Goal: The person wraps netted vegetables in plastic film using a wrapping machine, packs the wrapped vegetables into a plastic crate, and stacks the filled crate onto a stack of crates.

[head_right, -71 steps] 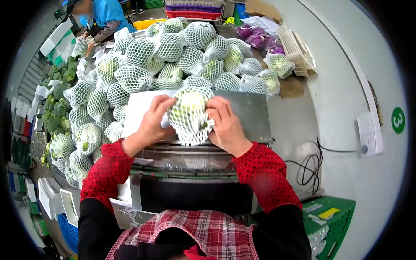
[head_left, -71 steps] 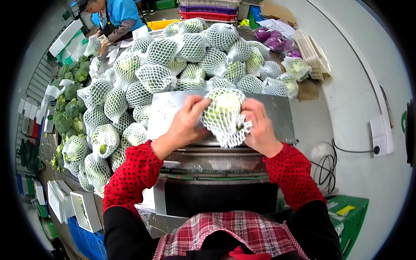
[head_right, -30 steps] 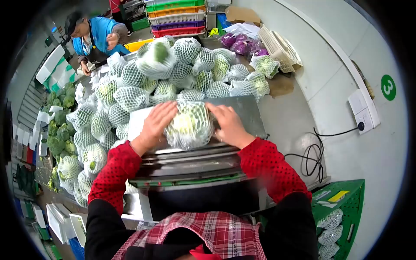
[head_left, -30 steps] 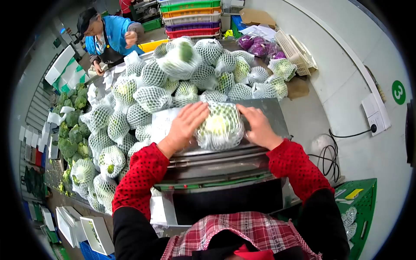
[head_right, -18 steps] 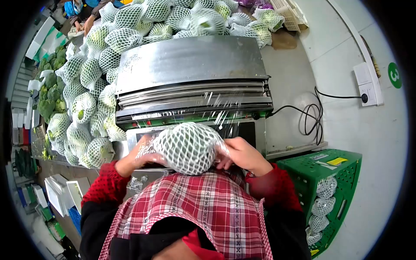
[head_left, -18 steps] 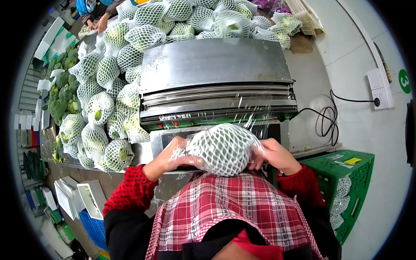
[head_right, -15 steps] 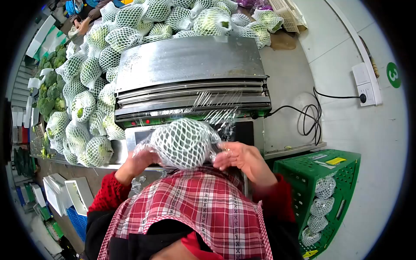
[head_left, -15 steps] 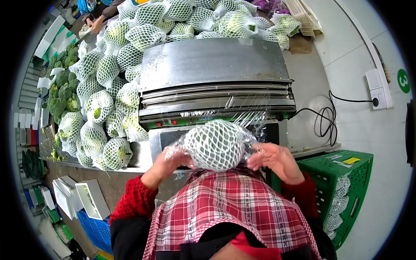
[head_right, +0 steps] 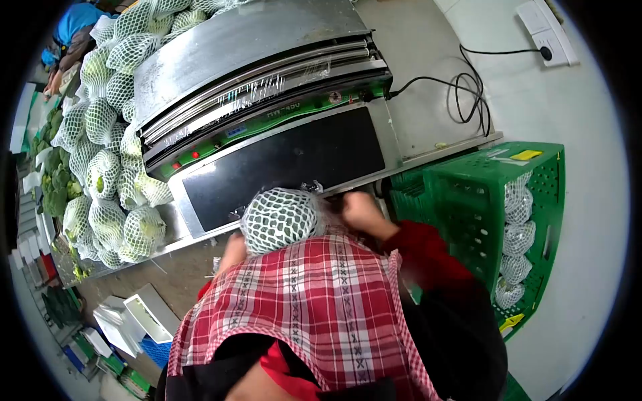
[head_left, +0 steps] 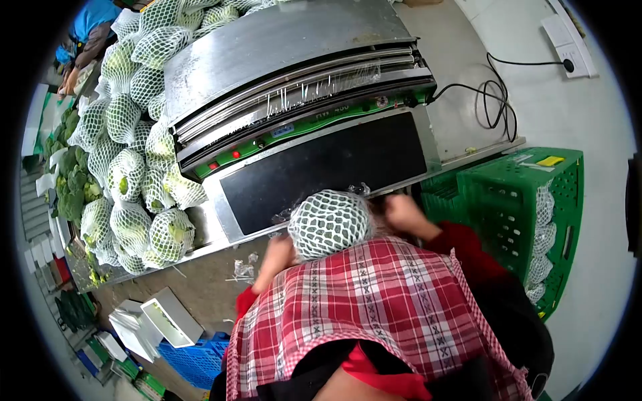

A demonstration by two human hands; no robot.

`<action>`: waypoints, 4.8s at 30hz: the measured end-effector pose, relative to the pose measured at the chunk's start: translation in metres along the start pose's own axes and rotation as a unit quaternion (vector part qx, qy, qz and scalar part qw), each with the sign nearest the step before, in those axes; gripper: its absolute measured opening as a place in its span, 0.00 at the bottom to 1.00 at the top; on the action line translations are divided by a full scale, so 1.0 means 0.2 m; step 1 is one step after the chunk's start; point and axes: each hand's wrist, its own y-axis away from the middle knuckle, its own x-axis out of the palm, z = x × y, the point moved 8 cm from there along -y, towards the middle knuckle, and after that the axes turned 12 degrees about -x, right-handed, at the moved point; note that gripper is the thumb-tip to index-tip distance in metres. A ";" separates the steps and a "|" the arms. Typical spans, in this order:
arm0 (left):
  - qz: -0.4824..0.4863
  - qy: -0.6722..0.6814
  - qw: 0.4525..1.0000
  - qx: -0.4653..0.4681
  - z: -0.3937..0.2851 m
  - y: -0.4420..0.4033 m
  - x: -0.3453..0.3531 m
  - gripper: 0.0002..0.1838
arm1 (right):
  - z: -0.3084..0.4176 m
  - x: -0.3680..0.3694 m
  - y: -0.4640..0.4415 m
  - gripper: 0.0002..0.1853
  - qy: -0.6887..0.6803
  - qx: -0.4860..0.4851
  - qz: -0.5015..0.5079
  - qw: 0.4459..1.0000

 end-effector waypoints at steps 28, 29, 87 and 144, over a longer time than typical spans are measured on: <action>0.399 0.021 0.835 0.377 -1.78 0.34 0.51 0.24 | -0.01 -1.47 1.89 0.27 -0.231 -0.058 -0.718 0.654; 0.392 -0.004 0.863 0.319 -1.71 0.27 0.53 0.22 | -0.23 -1.47 2.00 0.30 -0.219 0.058 -0.738 0.635; 0.147 -0.278 0.499 0.807 -3.11 0.48 1.82 0.26 | -0.95 -1.53 1.85 0.41 0.164 0.501 -0.321 0.787; -0.321 -0.290 0.902 -0.010 -0.98 -0.53 -1.05 0.27 | 0.74 -1.06 -0.92 0.24 0.198 -0.079 0.034 0.976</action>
